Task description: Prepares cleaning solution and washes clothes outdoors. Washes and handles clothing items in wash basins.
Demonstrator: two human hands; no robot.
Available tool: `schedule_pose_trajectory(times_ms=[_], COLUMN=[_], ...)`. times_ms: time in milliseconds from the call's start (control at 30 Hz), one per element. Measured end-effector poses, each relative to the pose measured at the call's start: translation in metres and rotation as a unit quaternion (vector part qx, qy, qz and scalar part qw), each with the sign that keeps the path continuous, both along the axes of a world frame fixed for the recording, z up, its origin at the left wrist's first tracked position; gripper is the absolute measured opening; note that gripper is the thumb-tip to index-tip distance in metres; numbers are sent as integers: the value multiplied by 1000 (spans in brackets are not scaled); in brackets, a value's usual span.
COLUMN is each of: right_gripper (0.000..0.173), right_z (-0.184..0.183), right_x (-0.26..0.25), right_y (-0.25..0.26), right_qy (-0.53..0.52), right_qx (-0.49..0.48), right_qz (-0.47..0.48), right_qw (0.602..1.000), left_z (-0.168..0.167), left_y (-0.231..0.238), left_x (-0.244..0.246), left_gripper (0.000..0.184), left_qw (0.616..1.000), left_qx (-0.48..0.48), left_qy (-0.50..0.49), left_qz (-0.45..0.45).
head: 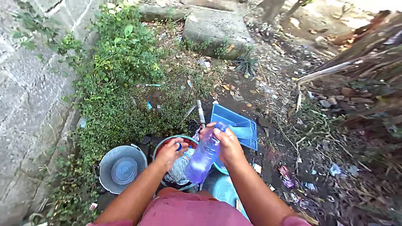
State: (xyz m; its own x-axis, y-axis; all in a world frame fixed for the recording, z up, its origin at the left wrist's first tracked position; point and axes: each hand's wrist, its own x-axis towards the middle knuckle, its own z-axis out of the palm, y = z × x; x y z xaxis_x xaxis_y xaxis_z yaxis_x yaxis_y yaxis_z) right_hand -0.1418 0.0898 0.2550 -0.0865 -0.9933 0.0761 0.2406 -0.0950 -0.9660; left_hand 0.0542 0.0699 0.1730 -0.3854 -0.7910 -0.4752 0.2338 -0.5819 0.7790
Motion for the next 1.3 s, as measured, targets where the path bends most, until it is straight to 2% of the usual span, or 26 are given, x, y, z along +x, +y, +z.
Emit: schedule_pose_trajectory(times_ms=[67, 167, 267, 333, 367, 467, 567, 667, 733, 800, 867, 967, 1033, 1133, 1200, 1300], right_gripper=[26, 25, 30, 44, 57, 84, 97, 91, 93, 95, 89, 83, 83, 85, 87, 88], right_z=[13, 24, 27, 28, 28, 27, 30, 45, 55, 56, 48, 26, 17, 12, 12, 7], right_x=[6, 13, 16, 14, 11, 6, -4, -21, -39, -60, -79, -95, -101, -108, -113, -120], right_y=[-2, -4, 1, 11, 16, 38, 54, 71, 92, 117, 136, 156, 164, 172, 180, 191], right_qy=[13, 40, 78, 75, 76, 75, 76, 91, 128, 197, 268, 329, 346, 370, 384, 382], right_qx=[-12, -34, -44, -73, -98, -154, -173, -202, -204, -163, -96, -18, 16, 47, 63, 62], right_qz=[-49, -110, -128, -116, -98, -81, -108, -154, -158, -136, -95, -46, -40, -50, -54, -69], right_qw=[999, 993, 988, 988, 987, 982, 976, 963, 958, 957, 954, 943, 937, 927, 920, 919], left_z=[-9, -4, 12, 18, 23, 42, 62, 73, 80, 94, 114, 135, 138, 136, 133, 133], left_y=[21, 43, 46, 45, 44, 48, 52, 52, 44, 38, 37, 46, 57, 72, 78, 82], left_x=[-16, -33, -45, -50, -52, -61, -76, -90, -91, -91, -92, -106, -119, -138, -147, -158], left_gripper=[35, 41, 41, 42, 43, 43, 41, 31, 34, 45, 58, 65, 67, 67, 64, 52], left_qw=[999, 980, 952, 944, 943, 948, 962, 985, 989, 990, 985, 981, 970, 930, 906, 857], left_qx=[42, 174, 236, 243, 240, 218, 175, 99, 59, 43, 26, -46, -151, -309, -363, -444], left_qy=[-16, 88, 174, 197, 205, 221, 207, 143, 133, 134, 167, 173, 134, 40, 7, -94], left_qz=[-13, 37, 86, 103, 101, 67, 17, -10, -11, -5, -24, -75, -133, -195, -218, -245])
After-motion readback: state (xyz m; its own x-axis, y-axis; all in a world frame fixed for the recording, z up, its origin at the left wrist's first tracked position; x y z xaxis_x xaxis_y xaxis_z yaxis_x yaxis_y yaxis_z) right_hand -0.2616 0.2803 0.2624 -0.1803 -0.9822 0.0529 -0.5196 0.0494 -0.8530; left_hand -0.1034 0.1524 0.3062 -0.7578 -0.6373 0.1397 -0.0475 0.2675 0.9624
